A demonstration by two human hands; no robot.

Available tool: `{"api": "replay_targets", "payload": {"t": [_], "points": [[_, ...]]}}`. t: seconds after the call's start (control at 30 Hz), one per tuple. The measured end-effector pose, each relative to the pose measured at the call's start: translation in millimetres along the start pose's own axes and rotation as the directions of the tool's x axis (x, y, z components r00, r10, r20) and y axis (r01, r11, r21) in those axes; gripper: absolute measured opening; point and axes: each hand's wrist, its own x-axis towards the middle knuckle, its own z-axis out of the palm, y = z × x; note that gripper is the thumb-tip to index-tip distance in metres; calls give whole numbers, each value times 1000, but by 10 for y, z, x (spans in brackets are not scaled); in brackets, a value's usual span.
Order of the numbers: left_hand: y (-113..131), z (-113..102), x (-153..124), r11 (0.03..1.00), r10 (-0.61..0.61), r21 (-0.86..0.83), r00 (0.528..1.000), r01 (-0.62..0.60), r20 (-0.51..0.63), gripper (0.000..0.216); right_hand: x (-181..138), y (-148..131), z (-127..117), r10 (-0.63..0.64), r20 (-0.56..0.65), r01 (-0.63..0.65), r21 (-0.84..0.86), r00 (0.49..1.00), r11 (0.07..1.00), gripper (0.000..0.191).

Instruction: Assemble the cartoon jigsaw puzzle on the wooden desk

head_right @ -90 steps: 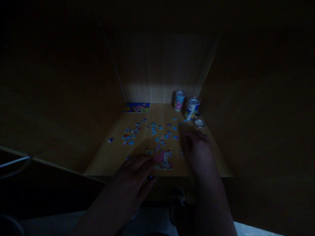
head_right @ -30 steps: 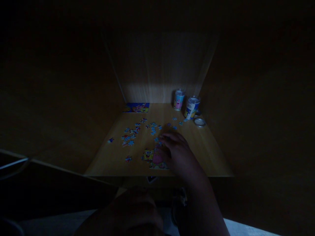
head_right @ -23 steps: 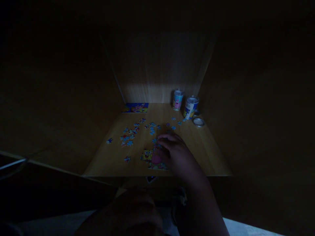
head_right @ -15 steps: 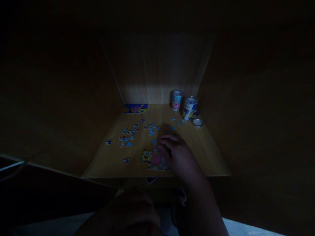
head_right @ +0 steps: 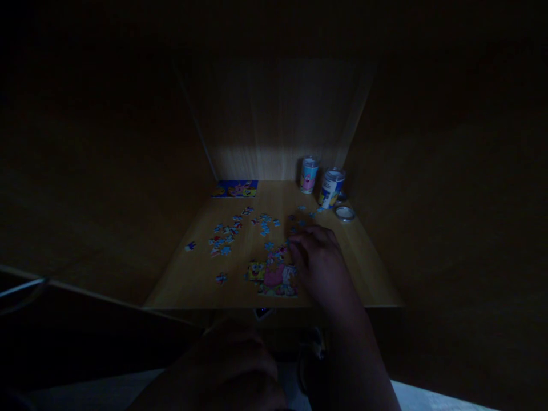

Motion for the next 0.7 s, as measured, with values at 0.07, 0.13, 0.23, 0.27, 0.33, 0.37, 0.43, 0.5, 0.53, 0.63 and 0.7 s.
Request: {"api": "replay_targets", "payload": {"t": [0.07,0.13,0.23,0.27,0.33,0.37,0.43,0.5,0.53,0.63,0.7], "points": [[-3,-5,21,999,-12,41,1000,12,-8,8,-14,23,57,-45,45,44,4,998,999,23],[0,-14,52,994,-53,97,999,53,-11,10,-23,40,85,-71,76,71,3,995,997,24],[9,-32,101,974,-153,168,988,152,-7,14,-24,49,88,-73,85,73,7,994,997,21],[9,-38,114,965,-188,186,982,185,-5,11,-22,48,83,-68,86,68,12,994,998,19],[-3,-44,132,940,-267,217,964,264,-18,4,-19,39,75,-56,86,54,20,995,998,13],[-17,-45,137,926,-301,230,953,300,-31,3,-19,35,73,-50,83,48,22,995,999,11],[-57,-39,144,896,-356,262,933,358,-60,12,-20,33,74,-48,82,47,24,995,999,11],[-105,-25,146,874,-376,298,923,383,-82,24,-23,43,81,-61,81,59,29,995,998,14],[-129,-16,146,868,-377,313,922,385,-89,30,-24,52,87,-67,80,64,32,995,997,15],[-187,13,142,856,-382,340,920,389,-91,45,-18,75,99,-67,76,63,51,995,997,12],[-208,27,138,849,-395,347,915,398,-84,49,-5,77,95,-62,79,56,75,995,996,9]]}}
